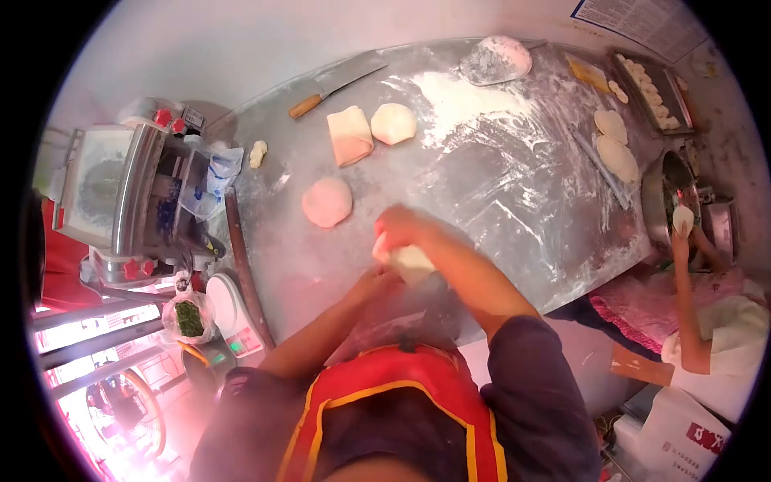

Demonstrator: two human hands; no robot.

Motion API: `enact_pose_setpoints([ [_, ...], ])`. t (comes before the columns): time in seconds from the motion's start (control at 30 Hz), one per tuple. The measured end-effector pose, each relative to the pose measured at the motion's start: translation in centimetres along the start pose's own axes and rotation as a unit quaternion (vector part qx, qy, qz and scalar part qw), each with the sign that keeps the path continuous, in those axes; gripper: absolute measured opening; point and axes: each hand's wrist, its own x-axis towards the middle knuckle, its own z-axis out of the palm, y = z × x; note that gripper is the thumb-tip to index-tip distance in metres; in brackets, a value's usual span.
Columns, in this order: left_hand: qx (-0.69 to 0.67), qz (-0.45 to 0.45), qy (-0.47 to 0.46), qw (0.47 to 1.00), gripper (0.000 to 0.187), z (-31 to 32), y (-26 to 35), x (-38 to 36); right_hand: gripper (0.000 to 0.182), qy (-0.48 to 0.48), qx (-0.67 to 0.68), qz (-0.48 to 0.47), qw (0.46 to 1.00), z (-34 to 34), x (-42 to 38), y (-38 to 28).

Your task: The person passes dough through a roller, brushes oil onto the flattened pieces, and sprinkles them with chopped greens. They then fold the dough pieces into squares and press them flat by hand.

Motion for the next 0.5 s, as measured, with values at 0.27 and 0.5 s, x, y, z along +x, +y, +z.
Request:
enact_pose_setpoints([
  [0.27,-0.046,0.224,0.228,0.947,0.040,-3.5,1.8,1.1,0.032,0.324,0.131,0.260,0.900,0.0,-7.2,3.2],
  [0.5,0.168,0.218,0.172,0.946,0.036,-1.8,6.7,6.4,0.030,0.403,0.225,0.290,0.838,2.2,-14.7,5.1],
])
